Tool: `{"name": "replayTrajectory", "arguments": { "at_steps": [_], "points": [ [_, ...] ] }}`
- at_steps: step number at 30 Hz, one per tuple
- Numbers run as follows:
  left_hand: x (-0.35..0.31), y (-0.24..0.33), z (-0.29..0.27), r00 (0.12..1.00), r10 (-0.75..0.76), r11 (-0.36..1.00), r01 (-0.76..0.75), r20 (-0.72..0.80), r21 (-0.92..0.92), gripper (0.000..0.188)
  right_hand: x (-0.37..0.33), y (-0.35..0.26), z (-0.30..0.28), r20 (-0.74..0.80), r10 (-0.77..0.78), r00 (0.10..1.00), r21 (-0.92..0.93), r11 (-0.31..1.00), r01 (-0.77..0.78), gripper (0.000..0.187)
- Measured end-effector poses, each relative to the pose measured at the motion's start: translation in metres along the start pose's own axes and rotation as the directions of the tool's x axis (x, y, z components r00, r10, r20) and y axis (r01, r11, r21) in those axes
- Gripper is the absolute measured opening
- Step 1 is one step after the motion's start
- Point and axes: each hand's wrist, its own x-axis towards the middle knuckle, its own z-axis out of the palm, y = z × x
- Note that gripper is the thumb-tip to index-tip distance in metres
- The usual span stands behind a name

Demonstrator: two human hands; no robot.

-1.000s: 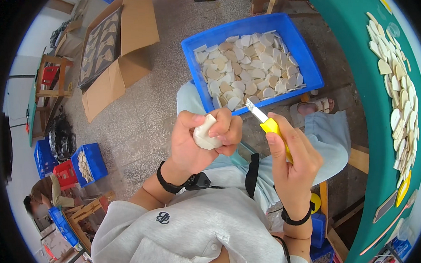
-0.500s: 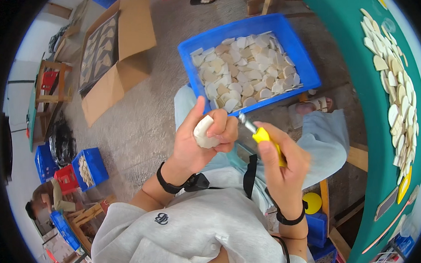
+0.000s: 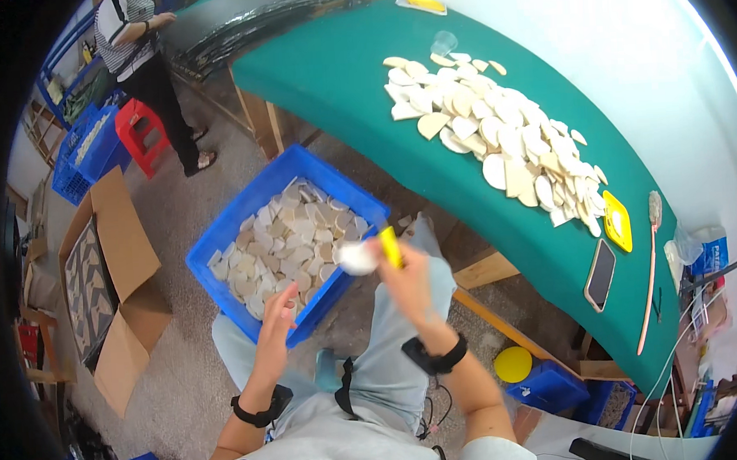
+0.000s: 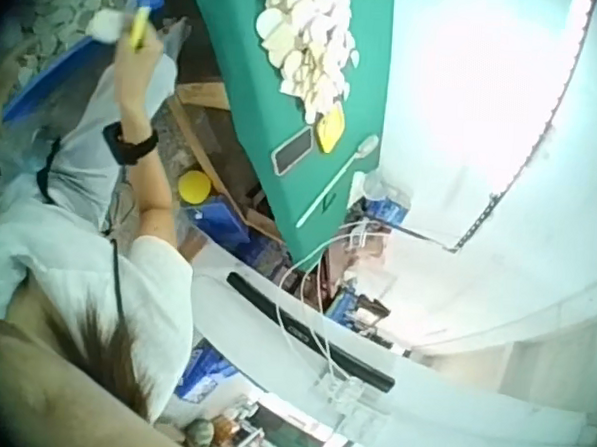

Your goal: Scraping and trimming small white components using a utility knife at a workshop bench.

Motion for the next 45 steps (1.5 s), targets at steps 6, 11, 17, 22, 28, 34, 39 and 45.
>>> {"name": "replayTrajectory", "arguments": {
  "at_steps": [6,11,17,22,28,34,39,45],
  "points": [
    [-0.004,-0.024,-0.022,0.991,-0.126,0.968,0.134,0.048,-0.212,0.038,0.134,-0.059,-0.059,-0.356,-0.161,0.921,0.105,0.972,0.210,0.037],
    [-0.003,-0.039,-0.031,0.976,-0.184,0.962,0.154,-0.120,-0.225,0.032,0.154,-0.039,-0.051,-0.215,-0.034,0.976,-0.008,0.999,0.033,0.032],
    [0.026,-0.120,-0.069,0.982,0.053,0.935,0.016,-0.183,0.355,0.028,0.070,0.043,-0.032,0.138,-0.127,0.982,-0.413,0.894,0.173,0.025],
    [0.087,-0.164,-0.103,0.883,-0.437,0.899,0.434,-0.172,-0.058,0.031,0.036,0.084,-0.030,0.361,-0.265,0.894,-0.763,0.467,0.447,0.030],
    [0.175,-0.273,-0.086,0.955,-0.244,0.779,0.297,-0.169,0.552,0.043,0.048,0.096,-0.031,0.344,-0.372,0.862,-0.716,0.491,0.497,0.033],
    [0.244,-0.331,-0.023,0.916,-0.364,0.578,0.365,-0.170,0.729,0.034,0.055,0.090,-0.023,0.359,-0.327,0.874,-0.731,0.484,0.481,0.022],
    [0.257,-0.354,0.005,0.876,-0.450,0.483,0.404,-0.176,0.777,0.029,0.056,0.091,-0.024,0.342,-0.314,0.886,-0.730,0.505,0.461,0.019],
    [0.239,-0.349,-0.009,0.712,-0.702,0.469,0.491,-0.028,0.734,0.031,0.064,0.086,-0.008,0.364,-0.299,0.882,-0.699,0.538,0.471,0.021]
  ]
}}
